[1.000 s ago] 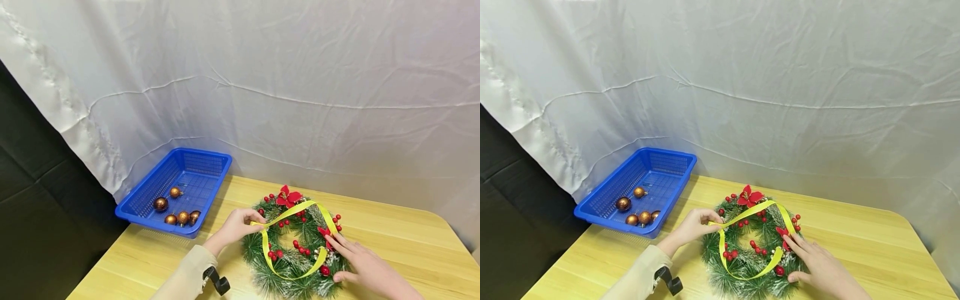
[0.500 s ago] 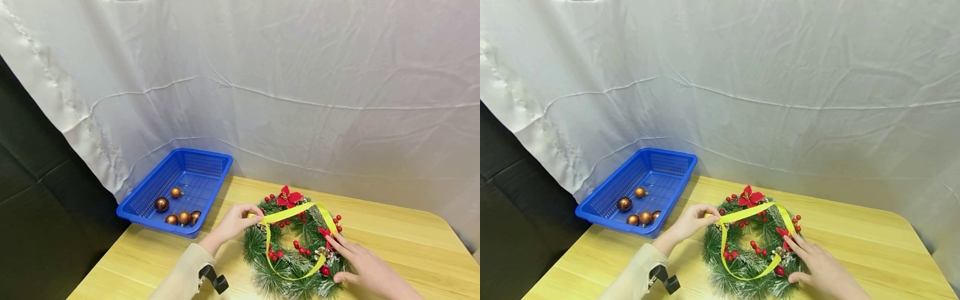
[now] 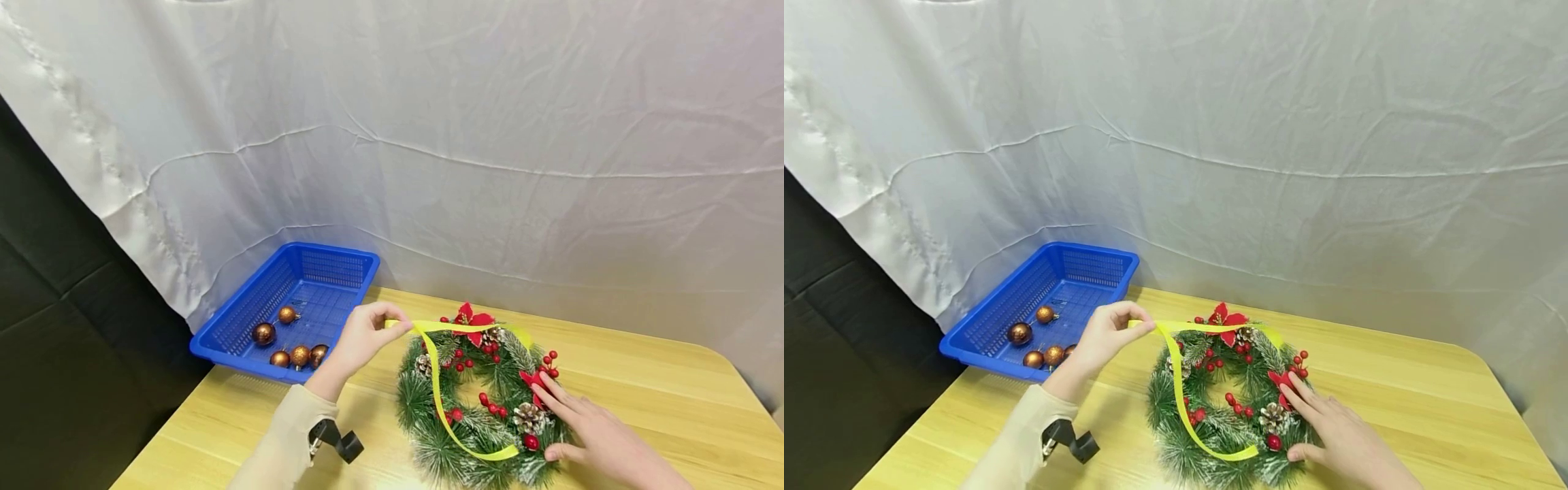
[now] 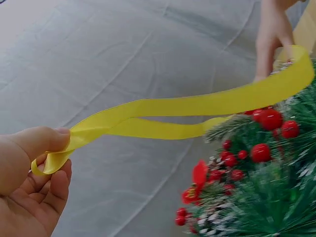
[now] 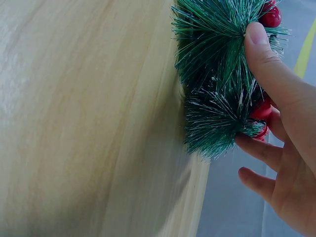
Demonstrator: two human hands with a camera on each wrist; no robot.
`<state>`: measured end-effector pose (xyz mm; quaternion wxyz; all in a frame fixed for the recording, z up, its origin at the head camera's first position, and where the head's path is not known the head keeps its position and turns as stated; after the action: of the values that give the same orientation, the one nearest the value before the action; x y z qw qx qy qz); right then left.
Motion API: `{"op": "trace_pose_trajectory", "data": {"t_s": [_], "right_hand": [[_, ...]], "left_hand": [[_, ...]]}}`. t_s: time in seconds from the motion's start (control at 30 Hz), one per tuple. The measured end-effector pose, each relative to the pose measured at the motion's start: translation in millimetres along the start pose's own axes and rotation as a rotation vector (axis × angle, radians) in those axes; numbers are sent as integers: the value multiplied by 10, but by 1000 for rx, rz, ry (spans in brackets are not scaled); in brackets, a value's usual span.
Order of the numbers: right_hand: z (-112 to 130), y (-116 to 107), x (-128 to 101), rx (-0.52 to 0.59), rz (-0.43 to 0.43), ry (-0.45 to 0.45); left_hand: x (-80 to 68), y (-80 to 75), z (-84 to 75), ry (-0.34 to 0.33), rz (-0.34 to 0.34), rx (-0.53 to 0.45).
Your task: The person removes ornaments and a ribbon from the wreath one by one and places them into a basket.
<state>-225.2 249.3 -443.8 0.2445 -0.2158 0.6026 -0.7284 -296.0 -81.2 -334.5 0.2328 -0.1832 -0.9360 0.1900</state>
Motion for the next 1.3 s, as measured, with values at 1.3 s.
{"op": "trace_pose_trajectory", "data": {"t_s": [1.3], "right_hand": [[-31,25,0,26,15,43]], "left_hand": [[-533,-1584,-109,-96,-637,-16]]}}
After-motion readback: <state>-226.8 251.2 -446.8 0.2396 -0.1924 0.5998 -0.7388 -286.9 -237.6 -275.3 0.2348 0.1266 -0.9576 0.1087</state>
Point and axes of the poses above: each hand's wrist, its own x-axis towards the middle knuckle, its own y-axis out of the palm, z = x × y, the point moved 7 cm from there along x, towards the middle knuckle, and after that the axes turned 12 degrees about z, right-handed, at the moved point
